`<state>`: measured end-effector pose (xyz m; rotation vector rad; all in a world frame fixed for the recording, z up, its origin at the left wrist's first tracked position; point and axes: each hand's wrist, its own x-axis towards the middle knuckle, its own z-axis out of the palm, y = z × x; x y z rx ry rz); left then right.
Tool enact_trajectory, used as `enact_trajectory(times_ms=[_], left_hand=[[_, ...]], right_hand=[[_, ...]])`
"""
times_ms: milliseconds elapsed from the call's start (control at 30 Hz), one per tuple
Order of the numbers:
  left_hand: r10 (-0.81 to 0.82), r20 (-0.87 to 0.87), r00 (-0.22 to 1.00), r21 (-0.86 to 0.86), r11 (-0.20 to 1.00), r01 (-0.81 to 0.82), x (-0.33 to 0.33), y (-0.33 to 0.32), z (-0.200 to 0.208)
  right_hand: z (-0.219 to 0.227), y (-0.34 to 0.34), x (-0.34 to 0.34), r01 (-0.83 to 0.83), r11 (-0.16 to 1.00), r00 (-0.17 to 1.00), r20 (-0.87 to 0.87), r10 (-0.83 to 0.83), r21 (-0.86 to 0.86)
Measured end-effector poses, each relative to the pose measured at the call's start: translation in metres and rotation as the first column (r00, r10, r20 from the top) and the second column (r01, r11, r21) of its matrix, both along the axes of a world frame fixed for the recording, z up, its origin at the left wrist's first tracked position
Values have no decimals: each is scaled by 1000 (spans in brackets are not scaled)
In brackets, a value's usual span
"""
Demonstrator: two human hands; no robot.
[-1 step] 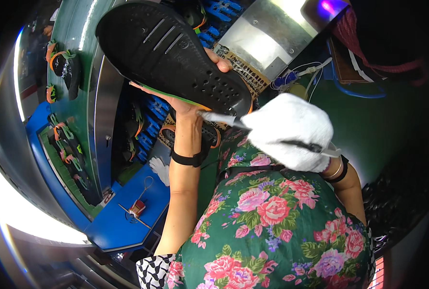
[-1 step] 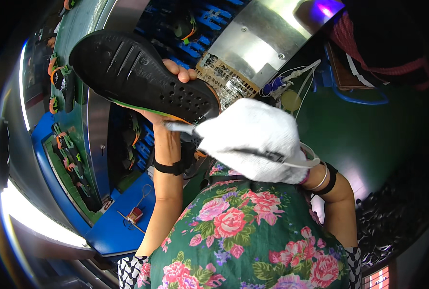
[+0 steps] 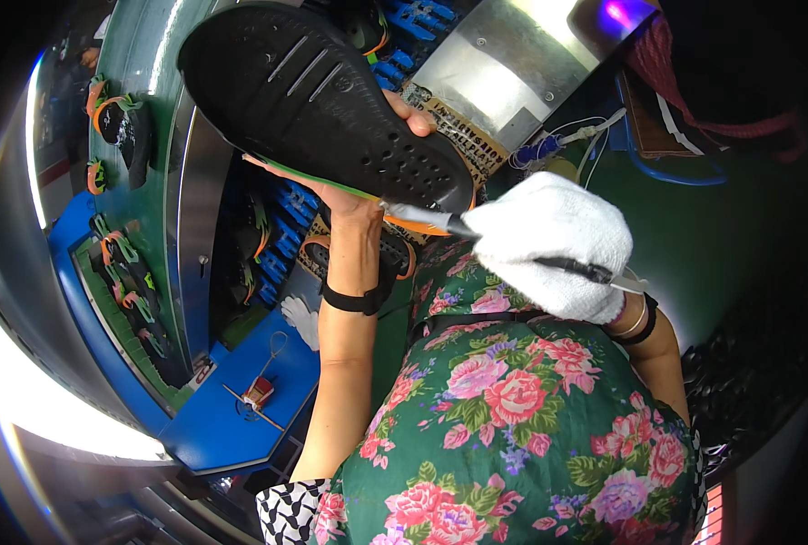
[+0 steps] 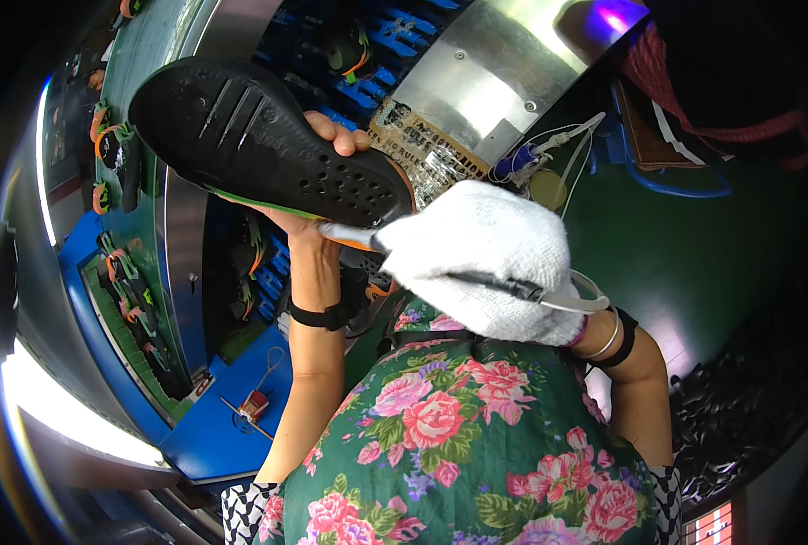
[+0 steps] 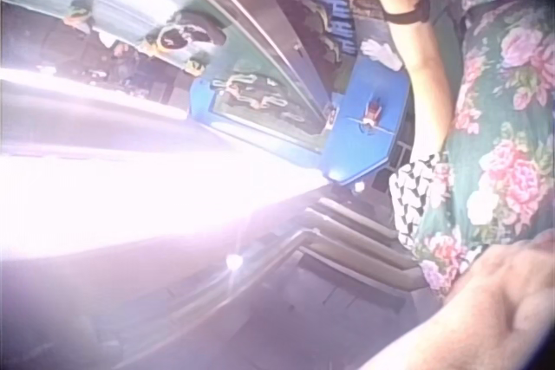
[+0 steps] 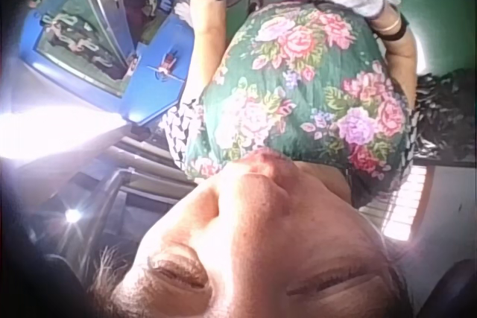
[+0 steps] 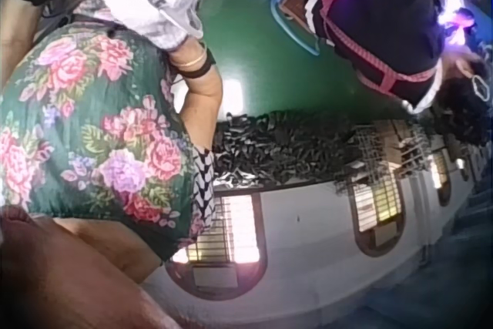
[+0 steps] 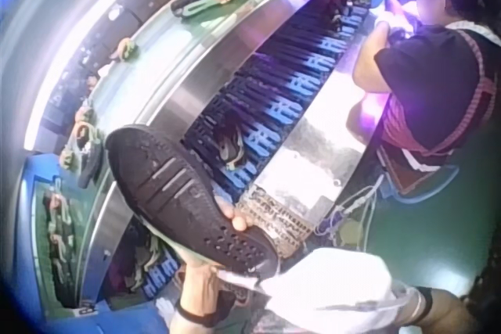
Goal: Apply adhesive to shoe soles using a brush and a glue dispenser.
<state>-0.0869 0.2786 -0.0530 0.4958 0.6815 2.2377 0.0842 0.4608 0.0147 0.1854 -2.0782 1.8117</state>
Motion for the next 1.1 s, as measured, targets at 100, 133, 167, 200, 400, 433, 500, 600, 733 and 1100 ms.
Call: enact_trajectory(times_ms=[100, 133, 167, 200, 400, 433, 500, 600, 733, 1100], left_hand=[[11, -15, 1000, 10, 1000, -11, 0, 2, -1], [28, 10, 1000, 34, 999, -29, 1, 3, 1], [28, 11, 1000, 33, 999, -28, 1, 5, 3], [33, -8, 999, 26, 999, -33, 1, 6, 6], [40, -126, 991, -40, 998, -45, -3, 5, 2], [46, -121, 992, -23, 999, -49, -3, 7, 2], [57, -95, 994, -13, 998, -58, -1, 9, 4], [43, -78, 996, 17, 999, -42, -2, 13, 8], [3, -111, 994, -51, 999, -9, -10, 9, 1], [-109, 129, 986, -149, 981, 128, -17, 11, 4]], right_hand=[[-6, 1, 0, 43, 996, 999, 0, -43, 84], [-7, 0, 0, 57, 995, 998, -4, -57, 85], [-8, -1, 0, 71, 994, 997, -8, -71, 86], [-9, -3, 0, 72, 994, 997, -7, -71, 85], [-11, -2, -4, -30, 1000, 1000, -10, 30, 2], [-11, 0, -2, -67, 992, 997, 27, 70, -107], [-12, 4, -4, -46, 983, 998, 22, 51, -176], [-11, 9, -5, 56, 998, 998, 19, -57, 32], [-17, 0, -3, 47, 992, 999, -14, -46, 118], [-41, 7, -8, -52, 950, 977, -181, 112, 308]])
